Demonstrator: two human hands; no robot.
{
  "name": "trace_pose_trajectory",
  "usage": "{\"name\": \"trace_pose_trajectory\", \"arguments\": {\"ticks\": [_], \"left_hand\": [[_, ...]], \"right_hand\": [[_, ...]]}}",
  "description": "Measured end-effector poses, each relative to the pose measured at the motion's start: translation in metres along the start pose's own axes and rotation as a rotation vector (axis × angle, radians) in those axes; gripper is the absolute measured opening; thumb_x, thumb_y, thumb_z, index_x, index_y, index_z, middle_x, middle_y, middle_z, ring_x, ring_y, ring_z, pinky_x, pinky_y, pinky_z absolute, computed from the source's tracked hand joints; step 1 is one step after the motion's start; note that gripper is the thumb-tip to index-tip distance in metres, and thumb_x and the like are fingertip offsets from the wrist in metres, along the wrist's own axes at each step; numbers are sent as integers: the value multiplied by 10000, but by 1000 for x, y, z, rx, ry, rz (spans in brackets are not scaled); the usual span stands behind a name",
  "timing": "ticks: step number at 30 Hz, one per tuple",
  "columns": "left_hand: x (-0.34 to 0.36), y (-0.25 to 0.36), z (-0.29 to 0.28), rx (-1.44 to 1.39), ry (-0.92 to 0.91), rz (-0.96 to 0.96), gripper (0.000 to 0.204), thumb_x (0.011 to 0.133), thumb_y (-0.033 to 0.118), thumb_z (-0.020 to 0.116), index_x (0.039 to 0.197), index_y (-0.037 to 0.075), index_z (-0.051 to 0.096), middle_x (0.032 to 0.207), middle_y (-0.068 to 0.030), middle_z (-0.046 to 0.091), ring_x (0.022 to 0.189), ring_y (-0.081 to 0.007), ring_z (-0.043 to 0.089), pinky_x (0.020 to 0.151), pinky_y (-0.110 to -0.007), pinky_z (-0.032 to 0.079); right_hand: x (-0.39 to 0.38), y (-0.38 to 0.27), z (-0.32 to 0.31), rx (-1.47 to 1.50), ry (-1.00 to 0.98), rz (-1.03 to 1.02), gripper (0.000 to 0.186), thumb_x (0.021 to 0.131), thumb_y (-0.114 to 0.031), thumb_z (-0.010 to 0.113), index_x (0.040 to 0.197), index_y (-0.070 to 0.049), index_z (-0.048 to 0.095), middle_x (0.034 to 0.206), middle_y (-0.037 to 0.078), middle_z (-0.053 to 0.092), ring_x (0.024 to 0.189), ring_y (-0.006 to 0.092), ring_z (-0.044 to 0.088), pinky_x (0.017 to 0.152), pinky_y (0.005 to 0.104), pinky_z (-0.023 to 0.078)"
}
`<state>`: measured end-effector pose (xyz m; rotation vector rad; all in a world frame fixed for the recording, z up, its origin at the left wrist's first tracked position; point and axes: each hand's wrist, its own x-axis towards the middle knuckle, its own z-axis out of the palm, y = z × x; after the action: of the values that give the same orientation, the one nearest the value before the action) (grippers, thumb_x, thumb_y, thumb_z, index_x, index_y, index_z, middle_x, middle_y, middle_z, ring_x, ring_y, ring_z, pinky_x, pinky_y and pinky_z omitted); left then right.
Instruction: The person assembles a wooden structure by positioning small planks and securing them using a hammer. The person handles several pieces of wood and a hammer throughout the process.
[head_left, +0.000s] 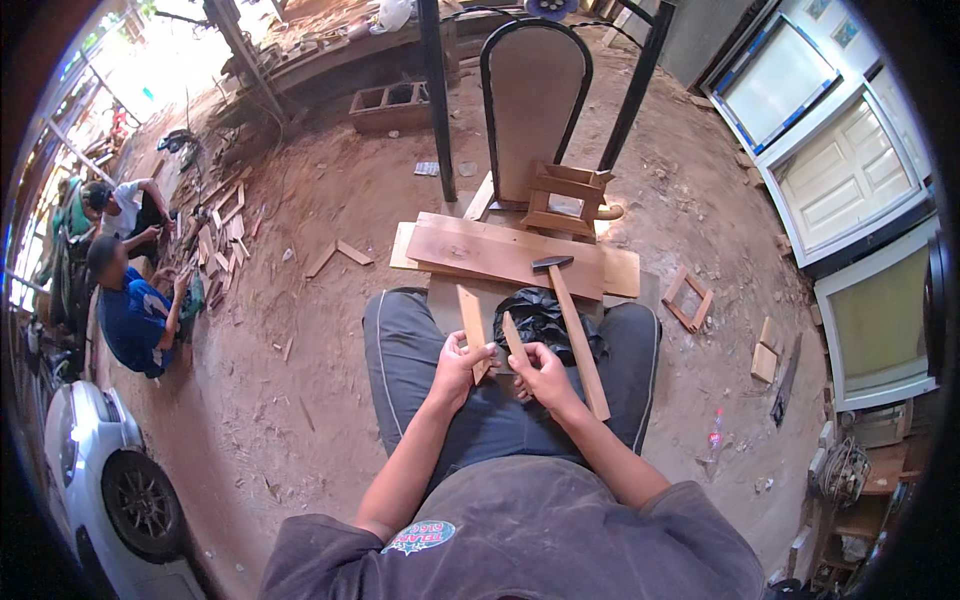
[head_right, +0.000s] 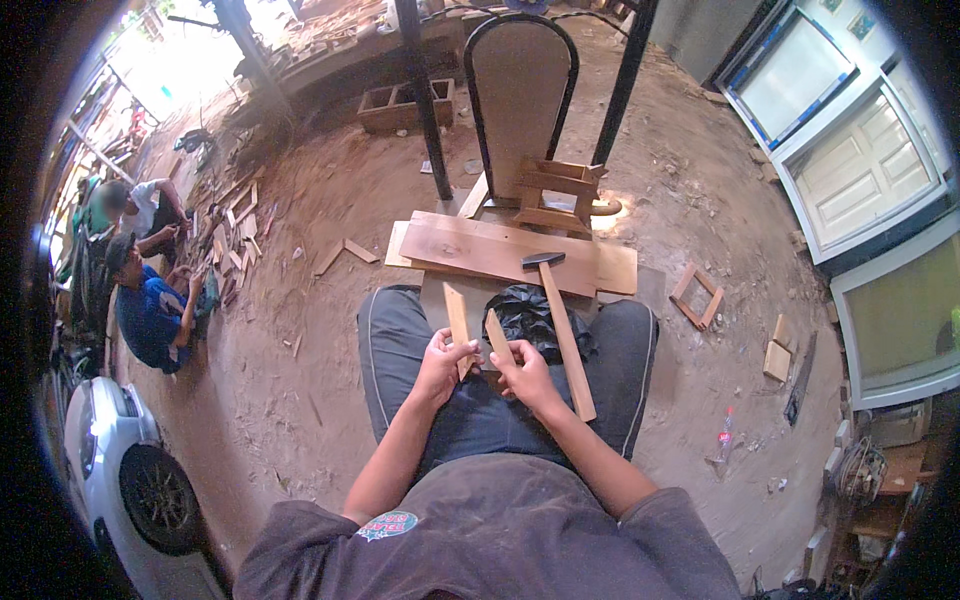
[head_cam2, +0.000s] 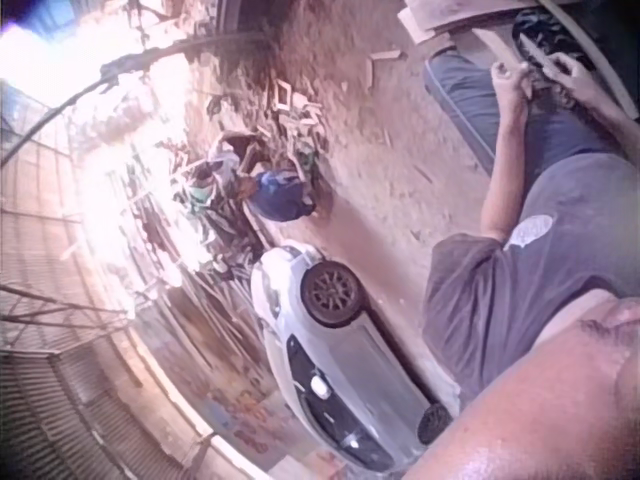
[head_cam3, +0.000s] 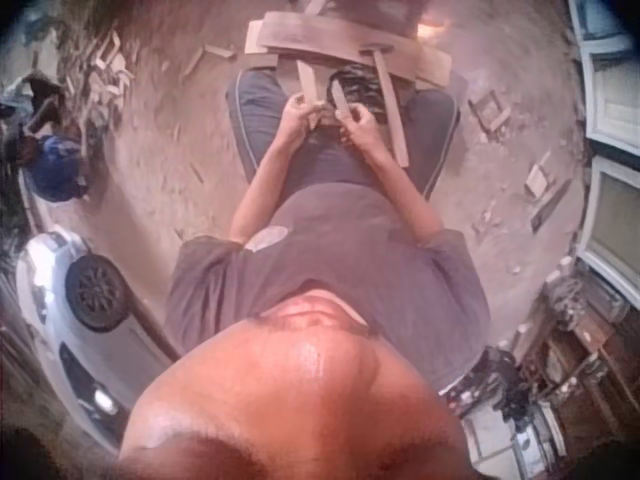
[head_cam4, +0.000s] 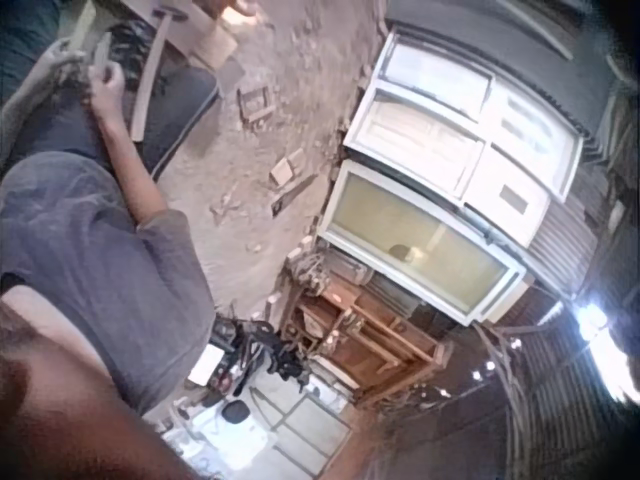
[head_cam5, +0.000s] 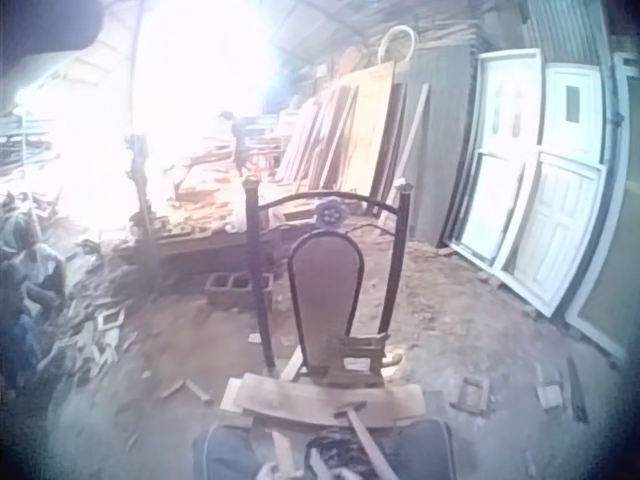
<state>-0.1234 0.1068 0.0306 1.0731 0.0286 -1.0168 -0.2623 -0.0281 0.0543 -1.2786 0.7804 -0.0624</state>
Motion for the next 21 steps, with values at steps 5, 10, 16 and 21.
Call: {"name": "trace_pose_trajectory", "arguments": {"ticks": [5, 10, 16, 21], "left_hand": [[-4, 1, 12, 26, -120, 3, 481, 918, 4, 738, 1276, 15, 417, 995, -126, 714, 759, -195, 734, 547, -295, 594], [-7, 3, 16, 120, -264, 30, 428, 976, 70, 701, 1322, 27, 454, 955, -94, 714, 661, -147, 687, 497, -249, 540], [-5, 1, 12, 171, -379, -67, 363, 1069, 236, 598, 1358, 49, 483, 981, -93, 716, 677, -133, 660, 567, -250, 523], [-9, 1, 16, 190, -428, -19, 404, 1070, 244, 599, 1389, 32, 472, 1151, -137, 728, 900, -211, 744, 801, -335, 599]], "right_hand": [[3, -37, -7, -371, 60, -382, 470, 865, -246, 831, 1200, -3, 608, 1045, 138, 725, 915, 226, 719, 777, 363, 577], [-5, -68, -18, -666, 164, -492, 457, 847, -316, 829, 1161, -36, 650, 1001, 203, 732, 954, 371, 724, 820, 435, 558], [-6, -77, -22, -714, 238, -443, 359, 908, -348, 764, 1101, -55, 690, 972, 178, 732, 876, 351, 719, 752, 440, 552], [-6, -76, -30, -762, 221, -418, 330, 924, -357, 742, 1086, -73, 705, 933, 173, 730, 836, 348, 718, 729, 439, 550]]}}
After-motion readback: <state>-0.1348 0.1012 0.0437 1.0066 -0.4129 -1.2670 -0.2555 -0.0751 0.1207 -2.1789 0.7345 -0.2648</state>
